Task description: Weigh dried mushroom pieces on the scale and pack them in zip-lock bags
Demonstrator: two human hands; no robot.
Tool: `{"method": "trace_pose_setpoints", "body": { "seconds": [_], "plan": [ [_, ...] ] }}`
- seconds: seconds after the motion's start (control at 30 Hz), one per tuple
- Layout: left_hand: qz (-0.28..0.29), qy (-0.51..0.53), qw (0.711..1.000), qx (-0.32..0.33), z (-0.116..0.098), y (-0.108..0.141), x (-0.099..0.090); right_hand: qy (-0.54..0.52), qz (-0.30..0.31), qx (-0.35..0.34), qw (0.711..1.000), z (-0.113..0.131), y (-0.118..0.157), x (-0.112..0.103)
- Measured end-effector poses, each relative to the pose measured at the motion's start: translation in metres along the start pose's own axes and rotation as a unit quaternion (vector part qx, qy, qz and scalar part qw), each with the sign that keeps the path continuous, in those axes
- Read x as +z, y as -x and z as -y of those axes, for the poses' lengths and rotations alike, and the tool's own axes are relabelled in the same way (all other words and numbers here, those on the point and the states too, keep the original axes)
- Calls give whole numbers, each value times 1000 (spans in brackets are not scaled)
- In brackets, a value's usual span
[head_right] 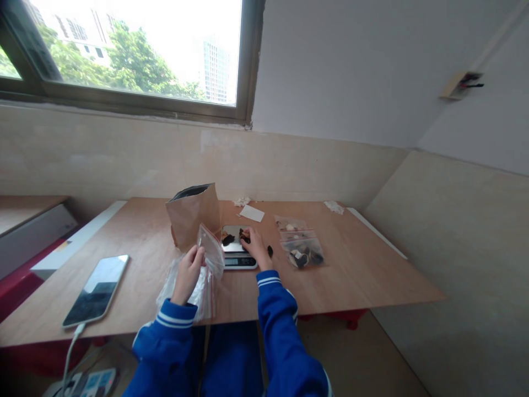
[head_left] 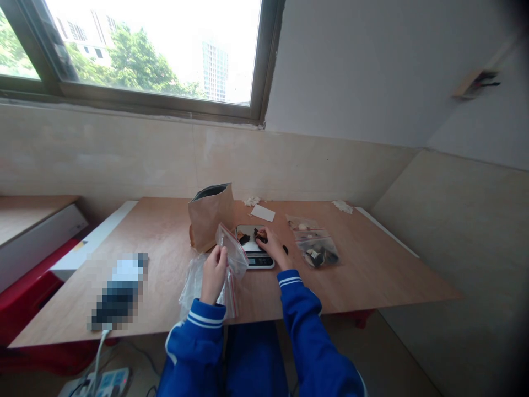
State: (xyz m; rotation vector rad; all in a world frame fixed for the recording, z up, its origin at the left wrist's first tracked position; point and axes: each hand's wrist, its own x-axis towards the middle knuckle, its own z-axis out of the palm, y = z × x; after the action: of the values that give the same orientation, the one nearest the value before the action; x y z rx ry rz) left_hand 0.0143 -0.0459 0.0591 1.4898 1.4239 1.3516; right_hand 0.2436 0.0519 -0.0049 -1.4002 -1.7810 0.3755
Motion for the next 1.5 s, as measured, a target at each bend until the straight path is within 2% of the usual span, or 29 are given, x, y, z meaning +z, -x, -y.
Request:
{"method": "trace_pose_setpoints", "body": {
  "seconds": [0.1,0.23,0.3,0.4,0.47,0.53,0.6,0.67,0.77,0.83,0.97,1.07,1.2,1.3,1.4,1.5],
  "plan": [
    [-2,3,1000,6,0,0,-1,-35,-12,10,999,0,2,2],
    [-4,2,1000,3,0,0,-2,-133,-46,45,989,4,2,4],
    [-2,1,1000,4,1,0,-1,-187,-74,68,977,14,0,2],
    [0,1,1000,7,2,0,0,-282,-96,91,950,47,-4,-4],
    [0,2,1000,10,4,0,1,-350,-35,104,930,75,-5,-12],
    [4,8,1000,13,4,0,2,-374,87,109,917,102,-3,-19],
    [9,19,1000,16,3,-1,3,-351,183,103,913,122,-1,-26],
    [11,28,999,18,2,0,3,-279,224,108,928,134,1,-28],
    [22,40,999,18,0,1,3,-128,214,135,959,143,1,-27],
    [38,52,998,18,1,2,5,-59,202,134,968,148,0,-23],
    [49,88,995,11,6,3,9,-7,189,100,977,164,-2,-16],
    [37,134,990,0,9,2,12,-22,190,68,979,174,0,-12],
    [24,181,983,-29,9,1,10,-74,204,15,976,177,1,-13],
    [23,204,977,-55,7,0,6,-103,140,-13,985,168,-4,-15],
    [27,217,973,-71,4,0,2,-77,53,-25,995,145,-13,-9],
    [27,217,973,-76,2,0,-1,7,48,-24,999,112,-13,10]
  ]
}}
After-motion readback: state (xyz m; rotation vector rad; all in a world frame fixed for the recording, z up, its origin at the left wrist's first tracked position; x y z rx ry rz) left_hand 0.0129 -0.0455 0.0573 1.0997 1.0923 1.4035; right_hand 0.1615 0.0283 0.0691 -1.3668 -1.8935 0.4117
